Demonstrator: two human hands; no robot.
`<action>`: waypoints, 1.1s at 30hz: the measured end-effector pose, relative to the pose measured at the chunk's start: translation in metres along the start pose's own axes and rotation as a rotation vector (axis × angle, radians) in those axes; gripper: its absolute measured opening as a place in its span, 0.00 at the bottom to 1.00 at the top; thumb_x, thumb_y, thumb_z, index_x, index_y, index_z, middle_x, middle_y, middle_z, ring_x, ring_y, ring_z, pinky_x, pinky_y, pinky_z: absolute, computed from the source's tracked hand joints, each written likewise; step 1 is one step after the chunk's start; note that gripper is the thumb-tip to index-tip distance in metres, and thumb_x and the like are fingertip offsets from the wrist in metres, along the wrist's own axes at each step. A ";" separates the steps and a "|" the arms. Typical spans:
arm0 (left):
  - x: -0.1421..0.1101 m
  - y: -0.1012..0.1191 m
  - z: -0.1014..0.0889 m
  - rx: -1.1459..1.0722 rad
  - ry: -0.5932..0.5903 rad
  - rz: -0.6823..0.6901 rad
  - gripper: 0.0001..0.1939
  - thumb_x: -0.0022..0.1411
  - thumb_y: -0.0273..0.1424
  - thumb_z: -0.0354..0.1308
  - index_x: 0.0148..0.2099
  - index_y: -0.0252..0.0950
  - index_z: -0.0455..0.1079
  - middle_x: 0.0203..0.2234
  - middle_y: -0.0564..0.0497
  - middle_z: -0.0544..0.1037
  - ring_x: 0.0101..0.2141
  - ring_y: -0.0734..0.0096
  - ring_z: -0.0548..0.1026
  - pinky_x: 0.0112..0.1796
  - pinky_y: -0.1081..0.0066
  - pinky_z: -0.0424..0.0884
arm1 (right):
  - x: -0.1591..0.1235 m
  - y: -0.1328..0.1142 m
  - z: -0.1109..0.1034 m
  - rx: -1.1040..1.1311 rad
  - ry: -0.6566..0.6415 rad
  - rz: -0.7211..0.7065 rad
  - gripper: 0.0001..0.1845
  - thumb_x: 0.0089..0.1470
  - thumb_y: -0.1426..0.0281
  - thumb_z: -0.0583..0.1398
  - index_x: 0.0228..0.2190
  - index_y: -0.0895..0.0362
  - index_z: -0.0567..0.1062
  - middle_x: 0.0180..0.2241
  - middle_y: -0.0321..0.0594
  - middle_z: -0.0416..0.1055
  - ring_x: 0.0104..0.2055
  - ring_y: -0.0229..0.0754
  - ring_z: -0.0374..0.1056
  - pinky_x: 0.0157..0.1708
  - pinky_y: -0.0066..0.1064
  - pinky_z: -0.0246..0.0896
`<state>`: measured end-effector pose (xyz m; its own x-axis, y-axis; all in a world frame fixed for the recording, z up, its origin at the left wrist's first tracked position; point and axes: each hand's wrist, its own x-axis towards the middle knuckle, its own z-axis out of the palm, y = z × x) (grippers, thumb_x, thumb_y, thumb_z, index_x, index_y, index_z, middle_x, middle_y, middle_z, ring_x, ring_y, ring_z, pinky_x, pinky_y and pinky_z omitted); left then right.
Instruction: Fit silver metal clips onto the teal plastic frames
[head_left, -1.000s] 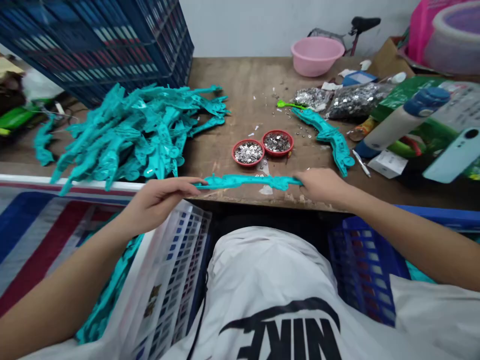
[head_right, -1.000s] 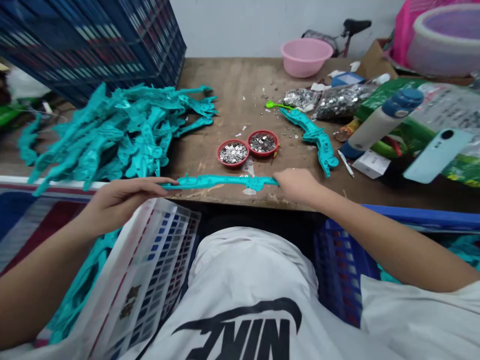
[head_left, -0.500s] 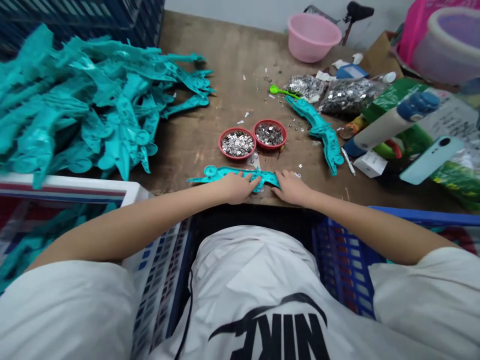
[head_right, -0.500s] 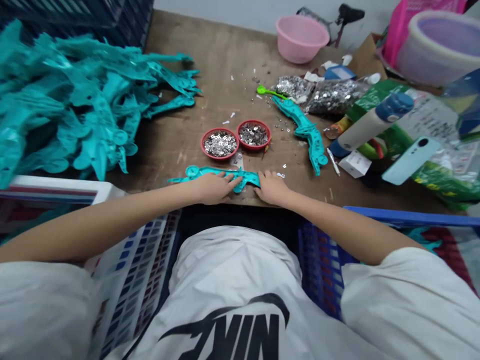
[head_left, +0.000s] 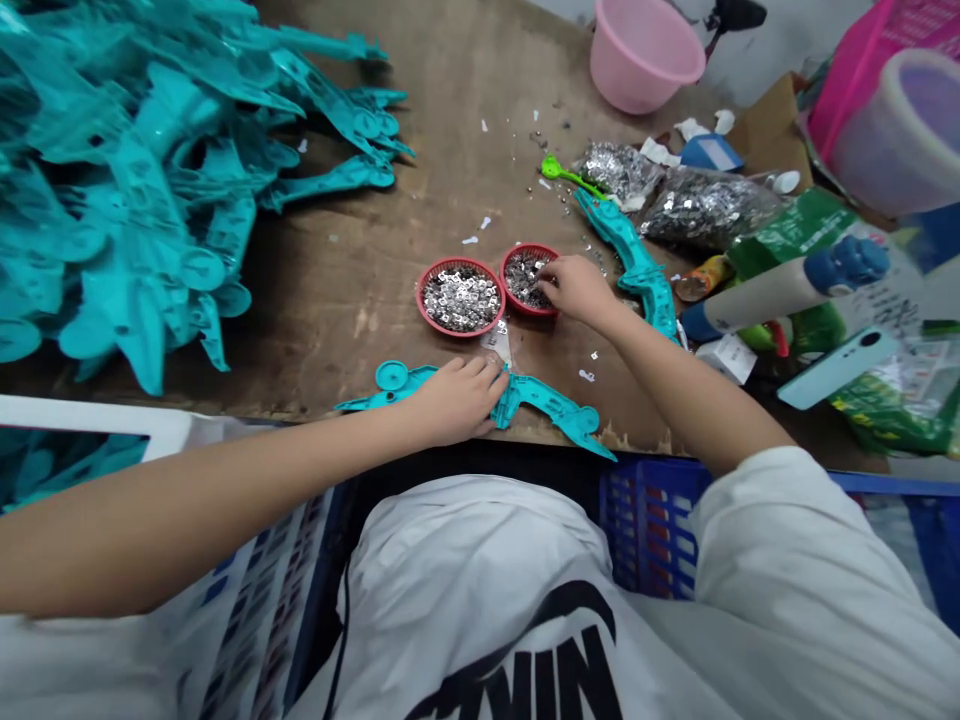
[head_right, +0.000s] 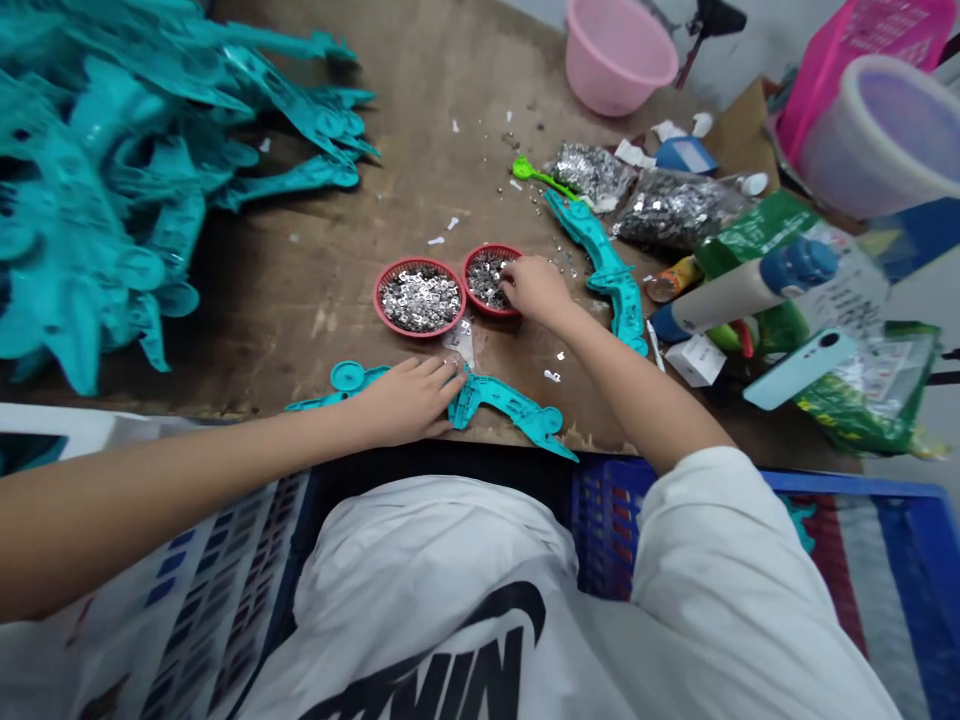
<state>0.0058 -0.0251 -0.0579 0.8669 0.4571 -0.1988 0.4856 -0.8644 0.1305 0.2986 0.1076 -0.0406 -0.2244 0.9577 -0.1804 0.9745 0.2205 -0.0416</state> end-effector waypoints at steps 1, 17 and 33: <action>0.000 0.000 0.001 -0.020 -0.020 0.002 0.37 0.87 0.44 0.74 0.84 0.25 0.77 0.77 0.22 0.83 0.78 0.31 0.81 0.69 0.50 0.81 | 0.007 -0.002 0.000 -0.016 -0.017 0.012 0.24 0.81 0.68 0.63 0.64 0.56 0.96 0.65 0.59 0.93 0.70 0.72 0.86 0.74 0.60 0.80; 0.006 -0.008 0.015 -0.242 -0.040 -0.023 0.47 0.85 0.42 0.75 0.93 0.29 0.66 0.89 0.22 0.70 0.89 0.31 0.70 0.83 0.46 0.74 | 0.021 0.015 0.011 0.059 0.036 -0.036 0.17 0.74 0.71 0.65 0.53 0.58 0.94 0.58 0.62 0.92 0.63 0.70 0.85 0.70 0.59 0.79; 0.001 0.006 0.018 -0.124 0.057 0.150 0.33 0.88 0.20 0.58 0.86 0.40 0.80 0.89 0.36 0.73 0.88 0.37 0.73 0.81 0.40 0.81 | -0.156 -0.041 -0.012 0.724 0.062 -0.037 0.12 0.62 0.58 0.70 0.37 0.53 0.91 0.33 0.42 0.88 0.32 0.44 0.75 0.37 0.36 0.71</action>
<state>0.0076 -0.0334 -0.0752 0.9339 0.3393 -0.1132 0.3575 -0.8930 0.2734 0.2935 -0.0487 0.0007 -0.2362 0.9654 -0.1107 0.7169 0.0962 -0.6905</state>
